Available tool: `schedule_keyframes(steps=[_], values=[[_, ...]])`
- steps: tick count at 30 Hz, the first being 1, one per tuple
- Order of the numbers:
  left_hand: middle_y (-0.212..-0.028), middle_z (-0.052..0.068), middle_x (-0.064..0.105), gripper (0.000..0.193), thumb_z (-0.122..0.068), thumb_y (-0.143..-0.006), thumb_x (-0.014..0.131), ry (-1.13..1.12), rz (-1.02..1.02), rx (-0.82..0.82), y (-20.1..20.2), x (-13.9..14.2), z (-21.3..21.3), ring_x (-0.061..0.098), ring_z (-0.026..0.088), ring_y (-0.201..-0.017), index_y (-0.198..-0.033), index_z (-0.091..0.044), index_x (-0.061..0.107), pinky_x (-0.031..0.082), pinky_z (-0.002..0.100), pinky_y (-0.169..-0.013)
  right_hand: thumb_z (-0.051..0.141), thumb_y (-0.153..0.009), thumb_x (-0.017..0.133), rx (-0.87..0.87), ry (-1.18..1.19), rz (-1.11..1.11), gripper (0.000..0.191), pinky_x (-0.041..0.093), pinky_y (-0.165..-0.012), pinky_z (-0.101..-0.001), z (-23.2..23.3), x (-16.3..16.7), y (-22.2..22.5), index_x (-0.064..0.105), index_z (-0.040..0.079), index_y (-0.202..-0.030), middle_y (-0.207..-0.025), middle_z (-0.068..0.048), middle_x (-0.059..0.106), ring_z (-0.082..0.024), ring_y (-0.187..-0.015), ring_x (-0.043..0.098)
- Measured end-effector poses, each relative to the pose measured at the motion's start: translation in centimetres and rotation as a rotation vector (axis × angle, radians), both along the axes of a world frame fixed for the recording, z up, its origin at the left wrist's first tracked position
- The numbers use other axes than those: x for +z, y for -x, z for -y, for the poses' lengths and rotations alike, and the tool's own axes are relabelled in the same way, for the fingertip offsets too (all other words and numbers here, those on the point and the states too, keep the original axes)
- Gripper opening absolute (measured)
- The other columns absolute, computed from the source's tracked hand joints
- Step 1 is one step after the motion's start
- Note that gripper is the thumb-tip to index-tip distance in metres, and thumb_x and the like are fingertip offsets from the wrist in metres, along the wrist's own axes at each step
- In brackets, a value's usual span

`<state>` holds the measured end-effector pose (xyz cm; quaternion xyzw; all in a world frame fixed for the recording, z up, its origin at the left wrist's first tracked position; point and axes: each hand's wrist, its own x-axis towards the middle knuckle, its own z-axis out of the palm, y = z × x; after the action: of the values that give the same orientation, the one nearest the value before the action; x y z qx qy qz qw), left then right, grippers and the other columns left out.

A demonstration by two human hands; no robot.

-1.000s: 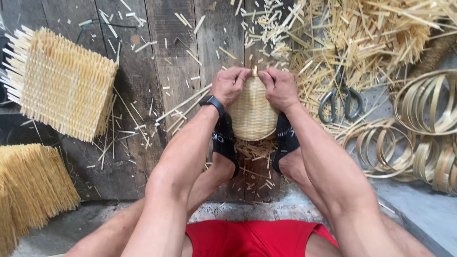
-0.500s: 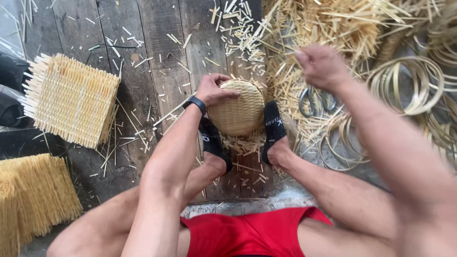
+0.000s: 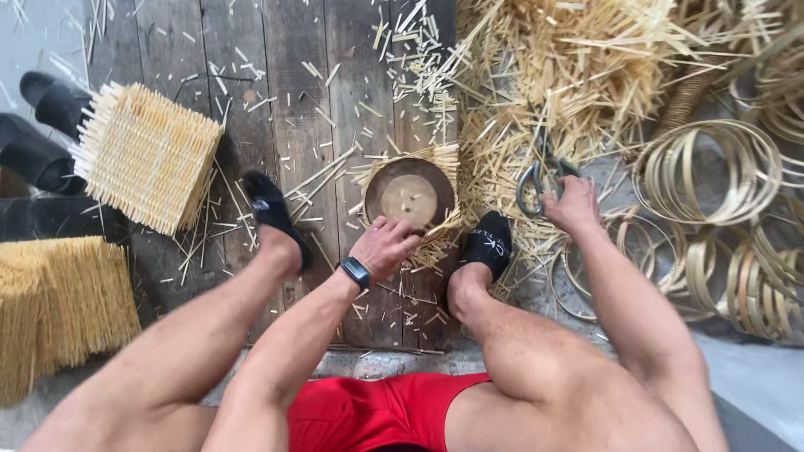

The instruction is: The person sits on the floor and repeatedly places a bamboo mat over a circular wooden form, then uses shears to trim the excess bamboo strips flush with the form's edge. The person removes the form and sets the trimmed basket aside, repeating the process with new mats.

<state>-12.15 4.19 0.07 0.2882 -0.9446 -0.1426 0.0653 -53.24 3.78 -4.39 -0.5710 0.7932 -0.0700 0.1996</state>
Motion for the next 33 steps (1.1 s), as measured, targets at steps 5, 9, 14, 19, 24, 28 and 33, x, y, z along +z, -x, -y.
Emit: schedule_keyframes(steps=[5, 9, 14, 19, 24, 28, 33], values=[[-0.133, 0.011, 0.056, 0.053, -0.029, -0.076, 0.081, -0.106, -0.263, 0.326, 0.9, 0.2, 3.1, 0.053, 0.032, -0.124, -0.124, -0.018, 0.063, 0.044, 0.047, -0.107, 0.03, -0.066, 0.092, -0.148, -0.108, 0.08, 0.069, 0.055, -0.09, -0.0464, 0.4, -3.9, 0.0, 0.062, -0.006, -0.116, -0.107, -0.024, 0.07, -0.038, -0.1, 0.069], [-0.133, 0.016, 0.049, 0.112, -0.049, -0.044, 0.091, -0.14, -0.084, 0.322, 4.4, 0.5, 5.6, 0.047, 0.04, -0.12, -0.143, -0.014, 0.052, 0.043, 0.055, -0.092, 0.016, -0.07, 0.08, -0.317, -0.243, 0.294, 0.056, 0.056, -0.097, -0.0391, 0.2, -4.6, 0.8, 0.065, -0.003, -0.12, -0.105, -0.017, 0.075, -0.029, -0.098, 0.073], [-0.13, 0.012, 0.049, 0.103, -0.05, -0.055, 0.091, -0.174, -0.127, 0.461, 6.1, 1.9, 5.0, 0.05, 0.034, -0.116, -0.146, -0.023, 0.051, 0.049, 0.052, -0.091, 0.029, -0.065, 0.093, -0.344, -0.287, 0.296, 0.079, 0.055, -0.089, -0.0398, -1.3, -5.0, 0.0, 0.056, -0.003, -0.127, -0.106, -0.016, 0.072, -0.028, -0.096, 0.07], [-0.13, 0.01, 0.049, 0.1, -0.052, -0.06, 0.092, -0.06, -0.183, 0.538, 6.9, 1.7, 4.6, 0.05, 0.033, -0.114, -0.146, -0.024, 0.05, 0.052, 0.05, -0.086, 0.021, -0.068, 0.092, -0.313, -0.266, 0.228, 0.065, 0.055, -0.088, -0.0405, -2.0, -4.8, -0.7, 0.062, -0.003, -0.12, -0.104, -0.017, 0.072, -0.028, -0.094, 0.069], [-0.134, 0.011, 0.048, 0.102, -0.051, -0.06, 0.091, -0.188, -0.124, 0.489, 6.2, 0.0, 6.0, 0.051, 0.036, -0.116, -0.149, -0.024, 0.049, 0.053, 0.051, -0.088, 0.015, -0.076, 0.084, -0.509, -0.417, 0.948, 0.04, 0.054, -0.067, -0.0336, -1.0, -0.8, 2.6, 0.071, 0.001, -0.111, -0.092, -0.014, 0.073, -0.018, -0.076, 0.067], [-0.135, 0.01, 0.048, 0.105, -0.05, -0.059, 0.091, -0.152, -0.133, 0.5, 6.2, -0.8, 5.4, 0.05, 0.036, -0.117, -0.15, -0.026, 0.047, 0.051, 0.052, -0.093, 0.018, -0.07, 0.088, -0.45, -0.461, 1.003, 0.042, 0.057, -0.056, -0.0294, -2.3, 4.5, 4.2, 0.069, 0.002, -0.104, -0.081, -0.005, 0.07, -0.012, -0.065, 0.067], [-0.136, 0.01, 0.047, 0.107, -0.052, -0.06, 0.092, -0.158, -0.142, 0.511, 6.4, -0.8, 5.0, 0.048, 0.036, -0.119, -0.152, -0.026, 0.044, 0.048, 0.053, -0.096, 0.031, -0.074, 0.089, 0.029, -0.915, 0.489, 0.038, 0.049, -0.044, -0.0281, -0.6, 4.9, 3.7, 0.082, 0.008, -0.103, -0.064, -0.008, 0.073, -0.013, -0.048, 0.062]])
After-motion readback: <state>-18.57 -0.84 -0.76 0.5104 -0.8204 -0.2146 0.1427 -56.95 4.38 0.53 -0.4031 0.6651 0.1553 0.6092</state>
